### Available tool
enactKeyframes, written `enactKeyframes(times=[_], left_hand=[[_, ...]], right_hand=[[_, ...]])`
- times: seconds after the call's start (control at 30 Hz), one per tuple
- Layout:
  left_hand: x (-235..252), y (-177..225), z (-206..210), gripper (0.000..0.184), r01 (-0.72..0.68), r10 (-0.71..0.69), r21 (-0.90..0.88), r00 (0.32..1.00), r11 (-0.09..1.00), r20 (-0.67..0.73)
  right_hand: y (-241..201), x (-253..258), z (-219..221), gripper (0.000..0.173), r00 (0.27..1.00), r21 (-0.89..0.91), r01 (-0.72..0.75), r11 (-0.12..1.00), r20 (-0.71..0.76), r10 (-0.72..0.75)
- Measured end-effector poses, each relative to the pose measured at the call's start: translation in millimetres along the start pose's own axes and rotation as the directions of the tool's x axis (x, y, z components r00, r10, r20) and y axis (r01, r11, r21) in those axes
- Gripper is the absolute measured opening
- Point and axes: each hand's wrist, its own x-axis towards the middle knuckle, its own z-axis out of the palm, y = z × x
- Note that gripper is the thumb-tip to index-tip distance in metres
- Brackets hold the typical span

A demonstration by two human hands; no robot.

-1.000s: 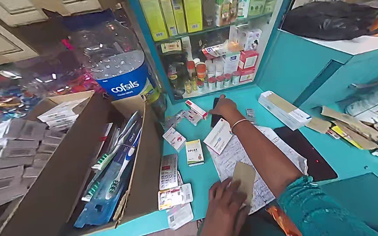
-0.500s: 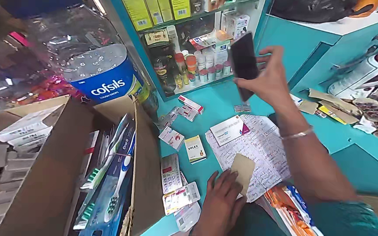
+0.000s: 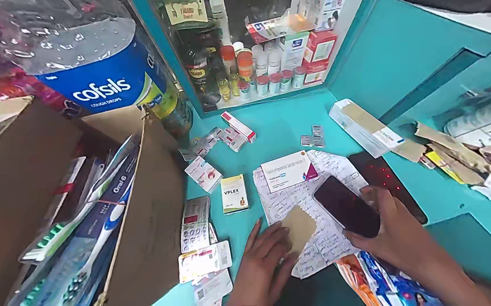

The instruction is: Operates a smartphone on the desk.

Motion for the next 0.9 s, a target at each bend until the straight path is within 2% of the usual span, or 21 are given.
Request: enactKeyframes(times=[0.1,0.2,0.3,0.37,0.4,0.47,0.53,0.6,0.67,0.77,0.83,0.9], left_hand=[[9.4,0.8,6.3,0.023,0.015,-0.013,0.037,0.999,0.999,-0.047],[14.3,-3.7,10.5,0.026,-0.011,0.017,0.062,0.995,0.998,-0.097],[17.2,-5.0,10.0,0.028,-0.045,0.060,0.103,0.987,0.994,-0.147],[17.8,-5.8,9.2,0.029,-0.046,0.067,0.118,0.982,0.992,-0.175],[17.3,-6.3,9.1,0.029,-0.046,0.065,0.110,0.981,0.993,-0.181],[16.1,-8.1,7.2,0.030,-0.056,0.069,0.079,0.981,0.995,-0.182],[16.6,-9.4,5.0,0.032,-0.061,0.071,0.058,0.980,0.996,-0.187],[15.6,-8.8,5.2,0.032,-0.064,0.071,0.046,0.980,0.997,-0.184],[14.3,-8.6,5.7,0.034,-0.069,0.071,0.019,0.981,0.997,-0.182],[15.5,-9.4,3.0,0.033,-0.069,0.055,-0.083,0.986,0.994,-0.157],[17.6,-10.3,1.4,0.033,-0.055,0.037,-0.154,0.992,0.987,-0.118],[18.2,-9.5,2.0,0.032,-0.034,0.020,-0.163,0.996,0.986,-0.087]], right_hand=[[-5.1,1.4,-3.2,0.100,1.000,-0.121,-0.013,0.993,-0.005,0.013],[-14.1,11.5,11.6,0.099,0.997,-0.183,0.034,0.983,-0.065,-0.046],[-20.7,23.5,24.0,0.095,0.993,-0.108,0.071,0.992,-0.087,-0.081],[-7.3,25.8,19.1,0.090,0.992,0.029,0.124,0.992,-0.025,-0.123],[6.4,25.0,13.8,0.087,0.981,0.106,0.194,0.975,-0.003,-0.195],[38.1,23.0,4.8,0.064,0.898,0.234,0.434,0.870,-0.038,-0.437],[59.3,22.6,-1.1,0.038,0.761,0.364,0.617,0.698,-0.050,-0.647],[68.8,16.9,-0.8,0.043,0.646,0.423,0.699,0.576,-0.029,-0.763],[71.6,13.6,6.7,0.053,0.635,0.311,0.741,0.596,-0.035,-0.771],[70.4,19.3,16.3,0.061,0.715,0.028,0.692,0.721,-0.157,-0.681],[70.0,20.5,21.1,0.062,0.724,0.064,0.672,0.738,-0.268,-0.636],[70.4,15.6,24.9,0.059,0.694,0.140,0.708,0.693,-0.320,-0.645]])
